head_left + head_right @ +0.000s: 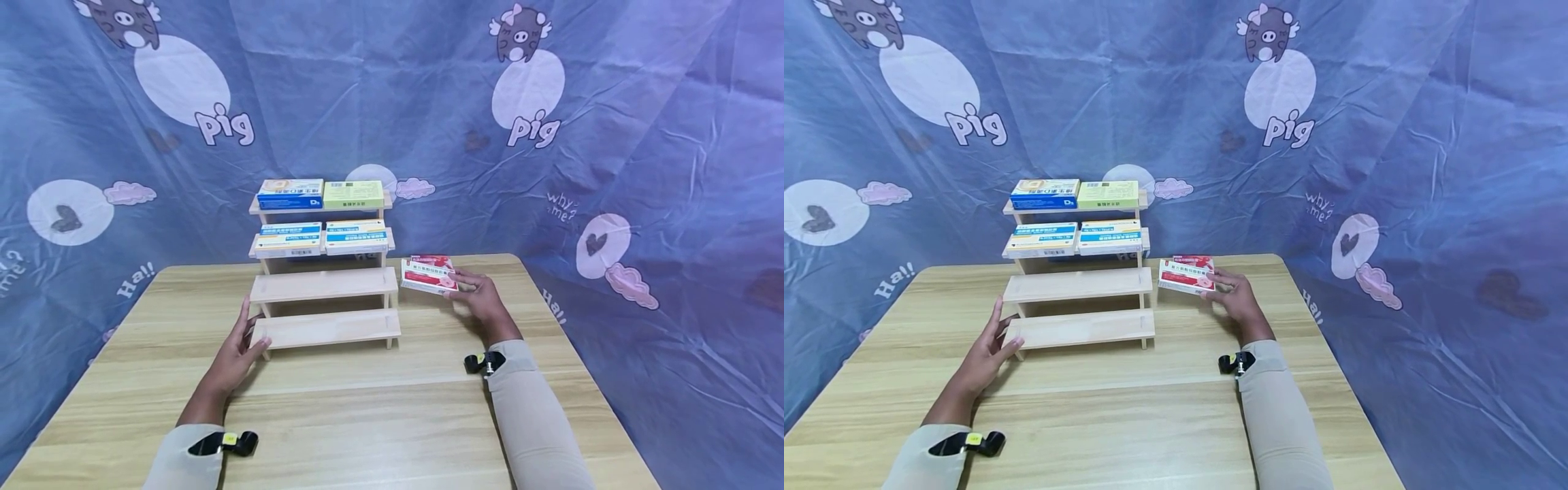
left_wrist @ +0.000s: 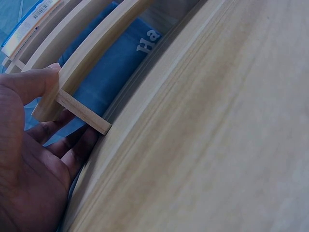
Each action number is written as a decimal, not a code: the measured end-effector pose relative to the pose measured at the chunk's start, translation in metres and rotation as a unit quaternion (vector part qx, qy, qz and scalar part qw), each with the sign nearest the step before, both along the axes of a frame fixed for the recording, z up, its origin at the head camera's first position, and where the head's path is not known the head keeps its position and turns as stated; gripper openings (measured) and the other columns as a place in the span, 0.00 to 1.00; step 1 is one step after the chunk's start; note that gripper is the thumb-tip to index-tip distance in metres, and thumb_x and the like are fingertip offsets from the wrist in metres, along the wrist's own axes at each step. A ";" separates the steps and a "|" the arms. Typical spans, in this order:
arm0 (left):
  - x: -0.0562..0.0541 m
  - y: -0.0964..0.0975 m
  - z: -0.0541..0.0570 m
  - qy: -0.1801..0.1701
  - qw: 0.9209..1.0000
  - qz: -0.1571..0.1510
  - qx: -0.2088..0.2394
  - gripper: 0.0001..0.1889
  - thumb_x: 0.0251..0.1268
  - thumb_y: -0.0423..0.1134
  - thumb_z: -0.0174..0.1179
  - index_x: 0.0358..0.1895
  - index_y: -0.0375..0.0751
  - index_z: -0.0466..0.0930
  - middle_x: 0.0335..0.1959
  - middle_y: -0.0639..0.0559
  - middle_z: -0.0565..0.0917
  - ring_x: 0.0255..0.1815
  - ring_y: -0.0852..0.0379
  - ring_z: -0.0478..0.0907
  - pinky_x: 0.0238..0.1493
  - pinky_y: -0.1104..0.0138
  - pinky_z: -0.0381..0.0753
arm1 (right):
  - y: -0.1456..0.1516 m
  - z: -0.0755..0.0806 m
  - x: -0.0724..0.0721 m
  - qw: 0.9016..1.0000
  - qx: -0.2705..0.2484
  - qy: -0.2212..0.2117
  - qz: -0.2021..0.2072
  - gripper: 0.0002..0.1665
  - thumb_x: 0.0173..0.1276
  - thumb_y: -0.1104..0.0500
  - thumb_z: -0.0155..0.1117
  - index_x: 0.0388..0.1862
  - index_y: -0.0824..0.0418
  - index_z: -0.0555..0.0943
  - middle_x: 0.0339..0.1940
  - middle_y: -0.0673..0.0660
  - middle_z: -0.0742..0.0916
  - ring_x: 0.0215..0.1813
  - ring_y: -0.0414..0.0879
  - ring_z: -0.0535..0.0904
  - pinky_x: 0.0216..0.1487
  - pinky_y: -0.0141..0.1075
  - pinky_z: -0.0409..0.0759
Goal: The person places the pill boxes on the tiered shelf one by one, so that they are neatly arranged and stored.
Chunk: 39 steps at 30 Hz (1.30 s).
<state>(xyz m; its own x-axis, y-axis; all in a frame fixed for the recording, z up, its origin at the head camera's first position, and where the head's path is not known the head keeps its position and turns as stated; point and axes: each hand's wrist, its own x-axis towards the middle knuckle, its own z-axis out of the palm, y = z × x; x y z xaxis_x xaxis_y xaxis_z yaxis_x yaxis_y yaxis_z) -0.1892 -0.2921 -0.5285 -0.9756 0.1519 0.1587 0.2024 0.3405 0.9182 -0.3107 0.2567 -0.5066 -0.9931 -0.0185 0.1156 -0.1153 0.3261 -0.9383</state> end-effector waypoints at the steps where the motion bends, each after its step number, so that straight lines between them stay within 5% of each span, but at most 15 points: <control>1: 0.000 0.000 0.000 -0.002 1.000 0.000 0.000 0.54 0.86 0.39 0.60 0.89 0.73 0.23 0.88 0.25 0.55 0.89 0.22 0.48 0.66 0.95 0.55 | 0.000 0.001 0.001 1.000 -0.008 0.000 -0.001 0.35 0.63 0.66 0.83 0.70 0.62 0.83 0.84 0.63 0.76 0.91 0.64 0.59 0.93 0.58 0.45; 5: 0.000 0.001 0.002 -0.006 1.000 0.001 0.000 0.54 0.86 0.39 0.60 0.88 0.73 0.23 0.88 0.25 0.54 0.89 0.22 0.48 0.66 0.95 0.55 | 0.002 0.003 0.003 0.999 -0.050 -0.004 -0.009 0.35 0.64 0.65 0.83 0.71 0.62 0.84 0.83 0.63 0.77 0.89 0.60 0.64 0.92 0.54 0.53; 18: -0.001 -0.002 0.002 -0.007 1.000 0.000 -0.004 0.54 0.86 0.39 0.60 0.89 0.72 0.22 0.88 0.25 0.54 0.89 0.22 0.47 0.66 0.96 0.53 | 0.004 0.014 0.012 0.994 -0.108 -0.011 -0.020 0.36 0.63 0.66 0.82 0.71 0.61 0.83 0.86 0.60 0.74 0.91 0.54 0.60 0.93 0.51 0.50; 27: -0.002 -0.002 0.002 -0.002 1.000 0.000 -0.009 0.54 0.86 0.39 0.60 0.89 0.73 0.23 0.88 0.24 0.54 0.90 0.24 0.47 0.66 0.96 0.52 | 0.007 0.033 0.014 0.998 -0.039 0.040 -0.017 0.35 0.65 0.64 0.82 0.71 0.62 0.83 0.83 0.61 0.76 0.90 0.56 0.64 0.84 0.54 0.61; 33: -0.002 -0.001 0.003 0.000 1.000 -0.001 -0.007 0.54 0.86 0.39 0.60 0.89 0.72 0.23 0.88 0.25 0.55 0.89 0.24 0.48 0.67 0.96 0.51 | 0.004 0.046 0.018 0.997 -0.040 0.057 -0.035 0.34 0.64 0.64 0.84 0.69 0.60 0.85 0.82 0.61 0.78 0.88 0.55 0.65 0.74 0.50 0.65; 39: -0.001 -0.001 0.001 -0.004 1.000 -0.004 0.000 0.54 0.86 0.39 0.60 0.89 0.73 0.23 0.88 0.25 0.54 0.90 0.23 0.45 0.68 0.94 0.52 | -0.007 0.067 0.024 0.994 -0.028 0.103 -0.029 0.34 0.61 0.66 0.85 0.67 0.61 0.86 0.80 0.63 0.80 0.81 0.56 0.69 0.74 0.47 0.65</control>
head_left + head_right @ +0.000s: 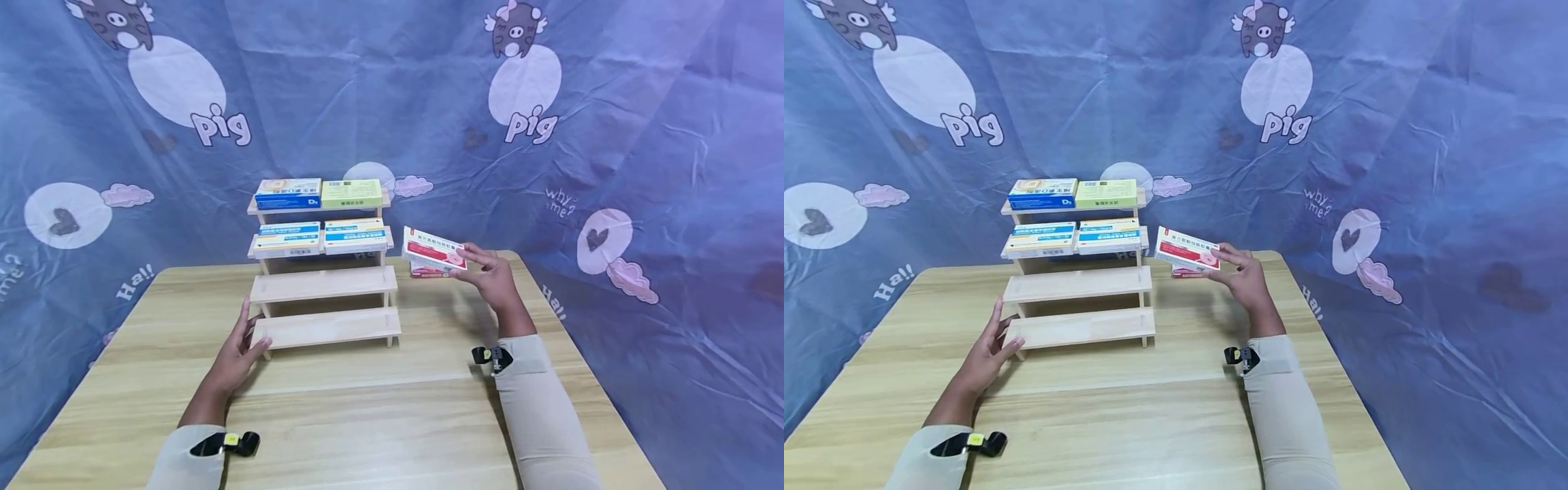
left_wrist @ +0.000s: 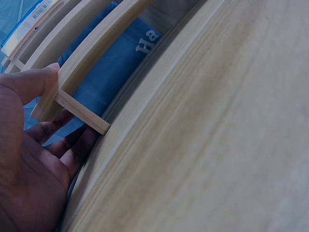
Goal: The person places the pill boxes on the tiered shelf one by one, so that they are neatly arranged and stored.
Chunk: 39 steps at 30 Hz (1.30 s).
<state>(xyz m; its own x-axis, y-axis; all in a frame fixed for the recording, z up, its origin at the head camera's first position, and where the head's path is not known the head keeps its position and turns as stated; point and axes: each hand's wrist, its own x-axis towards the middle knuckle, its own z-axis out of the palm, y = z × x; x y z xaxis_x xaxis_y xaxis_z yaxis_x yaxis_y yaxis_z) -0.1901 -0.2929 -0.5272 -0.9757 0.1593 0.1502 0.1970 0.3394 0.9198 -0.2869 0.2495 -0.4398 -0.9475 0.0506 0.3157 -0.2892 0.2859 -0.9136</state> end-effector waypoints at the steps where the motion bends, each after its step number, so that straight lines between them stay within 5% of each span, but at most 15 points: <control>1: 0.001 -0.001 0.000 -0.003 1.000 0.001 -0.001 0.54 0.86 0.39 0.60 0.88 0.73 0.23 0.88 0.25 0.54 0.90 0.24 0.44 0.69 0.94 0.52 | -0.003 0.004 0.001 1.000 0.000 0.009 0.001 0.34 0.61 0.66 0.86 0.67 0.62 0.86 0.80 0.63 0.81 0.80 0.56 0.69 0.75 0.46 0.65; 16: -0.002 0.001 0.002 -0.019 1.000 0.004 -0.006 0.54 0.86 0.42 0.60 0.88 0.75 0.23 0.91 0.30 0.44 0.91 0.26 0.41 0.76 0.90 0.52 | -0.057 0.044 0.023 0.996 -0.009 0.086 0.029 0.30 0.58 0.72 0.85 0.61 0.68 0.88 0.75 0.67 0.84 0.67 0.41 0.70 0.68 0.32 0.68; 19: -0.001 0.001 0.003 -0.019 1.000 0.006 -0.005 0.53 0.86 0.42 0.60 0.88 0.75 0.24 0.91 0.29 0.46 0.91 0.26 0.42 0.82 0.83 0.51 | -0.068 0.050 0.025 0.994 0.012 0.101 0.038 0.30 0.58 0.71 0.85 0.61 0.66 0.88 0.74 0.67 0.85 0.64 0.42 0.71 0.67 0.34 0.68; 23: -0.001 0.001 0.002 -0.012 1.000 0.004 -0.004 0.53 0.86 0.41 0.60 0.89 0.74 0.23 0.91 0.28 0.47 0.91 0.25 0.43 0.78 0.87 0.54 | -0.084 0.058 0.030 0.991 0.027 0.114 0.058 0.31 0.57 0.70 0.86 0.61 0.66 0.89 0.73 0.66 0.86 0.65 0.51 0.74 0.63 0.30 0.72; 26: -0.001 0.002 -0.001 -0.010 1.000 0.001 -0.005 0.54 0.86 0.41 0.60 0.89 0.70 0.22 0.90 0.27 0.47 0.90 0.25 0.43 0.71 0.92 0.55 | -0.097 0.064 0.033 0.991 0.008 0.103 0.082 0.32 0.58 0.72 0.85 0.63 0.68 0.88 0.75 0.68 0.84 0.74 0.57 0.77 0.53 0.23 0.83; 29: -0.001 0.002 -0.002 -0.013 1.000 0.003 -0.003 0.54 0.86 0.41 0.60 0.89 0.70 0.23 0.90 0.27 0.48 0.91 0.25 0.42 0.82 0.83 0.53 | -0.110 0.066 0.034 0.991 -0.003 0.094 0.097 0.31 0.59 0.71 0.85 0.63 0.69 0.87 0.76 0.70 0.82 0.78 0.55 0.77 0.38 0.23 0.82; 32: -0.001 0.003 -0.001 -0.015 1.000 0.006 -0.002 0.53 0.86 0.41 0.60 0.90 0.70 0.23 0.90 0.26 0.48 0.91 0.25 0.42 0.92 0.56 0.46 | -0.122 0.066 0.034 0.989 0.012 0.102 0.108 0.30 0.60 0.69 0.85 0.62 0.68 0.88 0.76 0.71 0.82 0.49 0.44 0.86 0.35 0.27 0.72; 34: -0.001 0.003 -0.001 -0.018 1.000 0.006 -0.001 0.54 0.86 0.41 0.60 0.89 0.71 0.23 0.90 0.26 0.48 0.91 0.26 0.42 0.90 0.42 0.43 | -0.130 0.065 0.034 0.987 0.024 0.106 0.120 0.29 0.61 0.67 0.85 0.62 0.66 0.89 0.77 0.71 0.81 0.29 0.38 0.74 0.30 0.29 0.66; 37: 0.000 0.002 0.000 -0.019 1.000 0.008 0.000 0.54 0.86 0.40 0.60 0.89 0.72 0.23 0.90 0.27 0.50 0.91 0.26 0.43 0.92 0.57 0.47 | -0.144 0.063 0.034 0.984 0.042 0.102 0.139 0.28 0.63 0.63 0.85 0.63 0.64 0.89 0.77 0.70 0.81 0.21 0.37 0.61 0.25 0.31 0.62; 39: 0.001 0.001 0.000 -0.018 1.000 0.009 0.000 0.54 0.86 0.40 0.60 0.89 0.73 0.24 0.90 0.28 0.50 0.91 0.27 0.43 0.87 0.76 0.51 | -0.153 0.061 0.035 0.984 0.051 0.095 0.145 0.28 0.64 0.61 0.86 0.63 0.63 0.90 0.78 0.68 0.81 0.32 0.38 0.81 0.29 0.32 0.73</control>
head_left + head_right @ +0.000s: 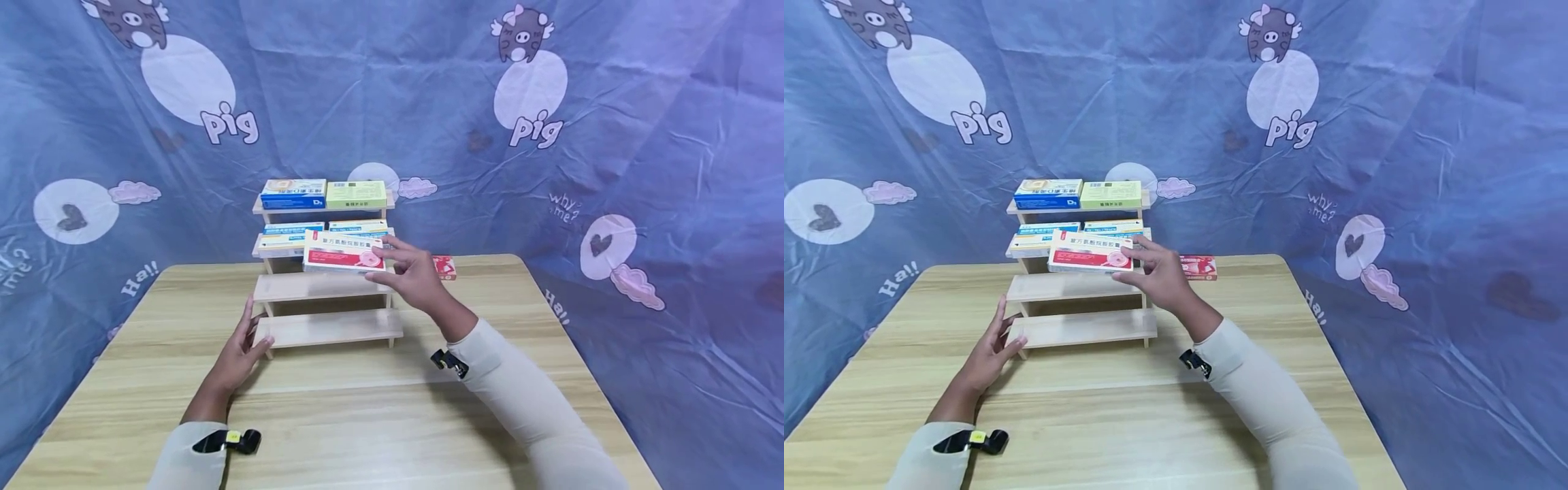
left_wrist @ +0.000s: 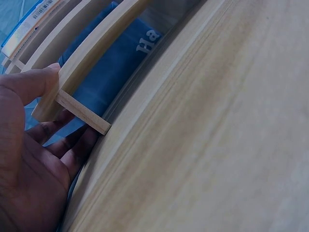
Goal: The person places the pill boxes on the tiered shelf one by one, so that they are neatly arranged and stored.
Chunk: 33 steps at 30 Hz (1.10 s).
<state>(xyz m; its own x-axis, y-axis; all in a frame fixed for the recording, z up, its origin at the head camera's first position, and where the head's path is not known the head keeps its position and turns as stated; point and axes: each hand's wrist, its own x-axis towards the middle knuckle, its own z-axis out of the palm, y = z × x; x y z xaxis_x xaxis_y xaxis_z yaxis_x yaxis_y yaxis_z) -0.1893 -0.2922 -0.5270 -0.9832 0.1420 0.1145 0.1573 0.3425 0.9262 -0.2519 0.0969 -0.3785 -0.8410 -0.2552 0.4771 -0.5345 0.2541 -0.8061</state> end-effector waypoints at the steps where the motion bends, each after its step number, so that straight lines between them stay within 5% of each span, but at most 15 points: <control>1: 0.000 -0.001 0.000 0.000 1.000 -0.001 0.001 0.54 0.86 0.40 0.60 0.89 0.73 0.23 0.90 0.28 0.51 0.91 0.27 0.44 0.82 0.83 0.52 | -0.004 -0.001 0.000 1.000 0.004 -0.005 0.001 0.28 0.64 0.60 0.86 0.63 0.62 0.89 0.79 0.67 0.81 0.43 0.41 0.88 0.35 0.33 0.82; 3: 0.000 -0.001 0.001 0.006 1.000 -0.002 -0.001 0.54 0.86 0.40 0.60 0.89 0.73 0.24 0.89 0.27 0.52 0.91 0.26 0.45 0.73 0.91 0.53 | -0.012 -0.003 0.001 1.000 0.007 -0.014 0.000 0.29 0.64 0.60 0.85 0.64 0.62 0.89 0.79 0.66 0.81 0.71 0.50 0.85 0.55 0.43 0.91; 5: -0.001 -0.002 0.002 0.008 1.000 -0.003 -0.004 0.53 0.86 0.40 0.60 0.89 0.73 0.24 0.89 0.27 0.52 0.91 0.26 0.46 0.72 0.91 0.54 | -0.018 -0.006 0.000 1.000 0.007 -0.026 -0.001 0.29 0.64 0.60 0.85 0.65 0.62 0.89 0.80 0.65 0.80 0.84 0.56 0.73 0.70 0.54 0.86; 8: -0.001 -0.001 0.003 0.011 1.000 -0.005 -0.003 0.53 0.86 0.40 0.60 0.89 0.73 0.24 0.89 0.26 0.53 0.90 0.25 0.48 0.71 0.91 0.57 | -0.027 -0.009 -0.001 0.999 0.010 -0.039 0.001 0.30 0.65 0.60 0.85 0.65 0.62 0.89 0.80 0.62 0.80 0.85 0.58 0.73 0.70 0.58 0.86; 15: -0.001 -0.001 0.004 0.002 1.000 0.003 -0.001 0.54 0.85 0.39 0.61 0.89 0.73 0.24 0.89 0.27 0.54 0.89 0.25 0.51 0.68 0.93 0.58 | -0.052 -0.017 -0.003 0.998 0.033 -0.046 0.004 0.28 0.65 0.60 0.84 0.65 0.61 0.89 0.80 0.60 0.82 0.82 0.57 0.76 0.58 0.48 0.92; 19: -0.002 0.000 0.004 -0.004 1.000 0.009 -0.006 0.54 0.85 0.40 0.61 0.89 0.74 0.24 0.89 0.27 0.54 0.90 0.26 0.51 0.88 0.68 0.57 | -0.065 -0.025 -0.004 0.998 0.032 -0.057 0.014 0.29 0.65 0.60 0.84 0.65 0.61 0.89 0.81 0.61 0.80 0.84 0.57 0.75 0.61 0.48 0.92; 23: -0.003 0.002 0.003 -0.011 1.000 0.012 -0.008 0.54 0.85 0.42 0.61 0.88 0.75 0.23 0.90 0.28 0.53 0.90 0.26 0.49 0.88 0.37 0.46 | -0.077 -0.036 -0.007 0.997 0.040 -0.071 0.014 0.30 0.65 0.60 0.85 0.66 0.61 0.89 0.82 0.62 0.79 0.85 0.58 0.73 0.68 0.49 0.88; 33: -0.001 0.001 0.003 -0.011 1.000 0.014 0.001 0.55 0.84 0.39 0.62 0.88 0.75 0.24 0.89 0.27 0.53 0.91 0.27 0.47 0.88 0.33 0.45 | -0.099 -0.043 -0.010 0.992 0.045 -0.116 -0.014 0.29 0.63 0.62 0.86 0.64 0.61 0.89 0.81 0.64 0.79 0.85 0.60 0.73 0.82 0.48 0.75</control>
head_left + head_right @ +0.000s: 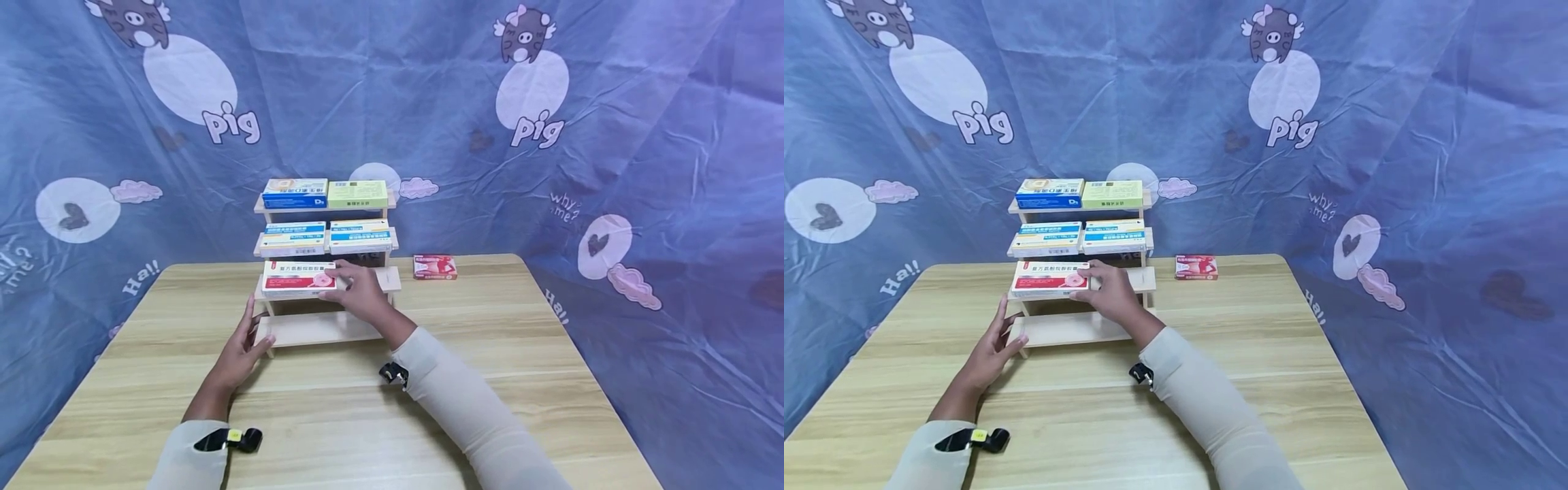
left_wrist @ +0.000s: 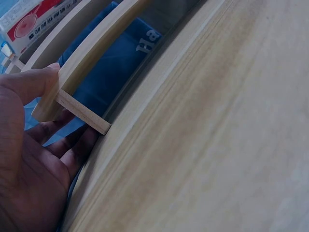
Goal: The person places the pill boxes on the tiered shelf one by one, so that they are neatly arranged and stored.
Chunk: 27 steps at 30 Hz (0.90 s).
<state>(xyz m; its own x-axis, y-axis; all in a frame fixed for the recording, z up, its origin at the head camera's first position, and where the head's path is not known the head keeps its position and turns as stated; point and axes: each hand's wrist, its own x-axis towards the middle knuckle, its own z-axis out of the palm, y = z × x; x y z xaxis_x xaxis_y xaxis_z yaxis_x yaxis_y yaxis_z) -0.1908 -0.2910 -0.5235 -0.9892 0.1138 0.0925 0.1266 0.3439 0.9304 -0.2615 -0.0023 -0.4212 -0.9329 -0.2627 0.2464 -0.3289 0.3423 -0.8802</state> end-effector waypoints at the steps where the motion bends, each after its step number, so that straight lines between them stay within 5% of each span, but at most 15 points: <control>1: 0.000 0.000 0.000 -0.001 1.000 0.001 0.000 0.55 0.84 0.39 0.62 0.88 0.74 0.24 0.89 0.27 0.53 0.91 0.27 0.47 0.88 0.33 0.45 | -0.002 0.000 0.000 1.000 0.003 -0.003 -0.003 0.29 0.63 0.62 0.86 0.64 0.61 0.90 0.81 0.64 0.79 0.85 0.59 0.73 0.82 0.47 0.74; 19: 0.001 0.001 0.001 0.008 1.000 0.000 -0.002 0.55 0.84 0.39 0.62 0.88 0.75 0.25 0.89 0.28 0.55 0.90 0.28 0.50 0.87 0.41 0.47 | -0.022 -0.005 -0.005 0.998 0.052 -0.007 -0.037 0.30 0.59 0.63 0.87 0.62 0.60 0.90 0.80 0.65 0.80 0.83 0.61 0.74 0.85 0.49 0.71; 27: 0.000 0.001 -0.002 0.011 1.000 0.000 0.001 0.55 0.85 0.39 0.62 0.89 0.72 0.24 0.88 0.27 0.55 0.90 0.26 0.48 0.88 0.34 0.44 | -0.024 -0.007 -0.007 0.997 0.067 -0.009 -0.043 0.30 0.60 0.62 0.87 0.62 0.60 0.90 0.79 0.65 0.80 0.83 0.62 0.75 0.86 0.52 0.70</control>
<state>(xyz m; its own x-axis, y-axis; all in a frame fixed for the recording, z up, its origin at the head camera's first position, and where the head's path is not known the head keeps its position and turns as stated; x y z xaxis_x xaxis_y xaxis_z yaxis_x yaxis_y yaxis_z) -0.1905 -0.2904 -0.5250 -0.9871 0.1127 0.1140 0.1463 0.3422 0.9282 -0.2681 -0.0263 -0.4279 -0.9574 -0.2102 0.1979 -0.2777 0.4838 -0.8299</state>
